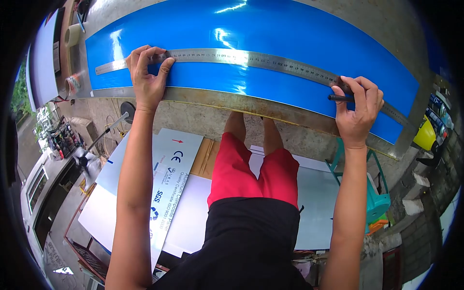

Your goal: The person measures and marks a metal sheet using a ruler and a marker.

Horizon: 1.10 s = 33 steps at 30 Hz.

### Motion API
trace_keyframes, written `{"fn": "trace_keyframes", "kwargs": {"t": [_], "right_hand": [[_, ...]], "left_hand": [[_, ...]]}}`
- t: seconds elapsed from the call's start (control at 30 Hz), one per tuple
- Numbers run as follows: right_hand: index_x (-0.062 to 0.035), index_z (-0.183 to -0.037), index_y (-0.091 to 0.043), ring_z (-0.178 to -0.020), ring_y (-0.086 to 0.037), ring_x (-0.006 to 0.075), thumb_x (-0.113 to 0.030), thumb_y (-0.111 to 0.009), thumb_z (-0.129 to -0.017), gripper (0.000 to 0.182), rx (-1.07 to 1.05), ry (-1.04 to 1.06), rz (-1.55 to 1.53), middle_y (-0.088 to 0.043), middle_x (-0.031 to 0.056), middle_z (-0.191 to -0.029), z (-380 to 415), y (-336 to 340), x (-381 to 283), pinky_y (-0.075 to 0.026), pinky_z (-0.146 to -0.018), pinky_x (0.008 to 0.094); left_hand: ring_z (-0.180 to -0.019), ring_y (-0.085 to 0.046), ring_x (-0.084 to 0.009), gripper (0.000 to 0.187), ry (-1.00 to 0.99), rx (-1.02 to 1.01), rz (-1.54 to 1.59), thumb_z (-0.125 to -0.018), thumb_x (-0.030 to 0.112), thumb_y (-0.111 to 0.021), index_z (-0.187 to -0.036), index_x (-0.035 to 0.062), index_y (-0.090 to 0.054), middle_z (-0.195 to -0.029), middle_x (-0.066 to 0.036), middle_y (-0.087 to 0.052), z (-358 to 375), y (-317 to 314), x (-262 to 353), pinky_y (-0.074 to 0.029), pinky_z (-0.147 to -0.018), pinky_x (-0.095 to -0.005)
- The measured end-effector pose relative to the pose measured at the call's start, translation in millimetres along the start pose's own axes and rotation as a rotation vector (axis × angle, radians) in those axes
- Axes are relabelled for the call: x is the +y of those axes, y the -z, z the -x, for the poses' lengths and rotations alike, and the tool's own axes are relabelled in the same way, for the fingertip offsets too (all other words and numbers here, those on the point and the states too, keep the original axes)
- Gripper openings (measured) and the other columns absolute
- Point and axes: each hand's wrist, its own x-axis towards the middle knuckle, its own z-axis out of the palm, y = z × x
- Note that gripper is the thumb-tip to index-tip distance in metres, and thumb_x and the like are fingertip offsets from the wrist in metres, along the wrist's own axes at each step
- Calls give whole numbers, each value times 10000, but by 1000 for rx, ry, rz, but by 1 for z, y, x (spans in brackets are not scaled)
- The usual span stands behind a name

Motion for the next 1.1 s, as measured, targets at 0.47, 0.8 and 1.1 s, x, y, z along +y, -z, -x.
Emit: {"fn": "trace_keyframes", "kwargs": {"t": [0.47, 0.8, 1.1], "right_hand": [[-111, -1098, -749, -963, -584, 281, -241, -893, -861, 306, -58, 13, -19, -644, 67, -1070, 8, 11, -5, -426, -851, 411], [-123, -1097, -729, -942, -560, 279, -248, -909, -835, 342, -89, -8, -73, -613, 67, -1051, 11, 12, -5, -426, -858, 414], [-106, -1116, -707, -945, -565, 294, -264, -902, -848, 367, -110, -5, -79, -612, 83, -1059, 14, 14, -5, -427, -854, 422]], "left_hand": [[-1174, -569, -334, 299, -52, -90, -28, -835, 265, -904, -967, 97, -695, -1006, -64, -671, 2, 12, 7, -444, -1039, -451], [-1232, -589, -359, 452, -87, -79, -9, -770, 424, -938, -974, 106, -689, -1015, -63, -646, 11, 13, 2, -418, -1148, -533], [-1225, -589, -372, 473, -104, -73, -19, -771, 439, -938, -969, 92, -684, -1004, -72, -637, 13, 11, 0, -416, -1145, -565]]}}
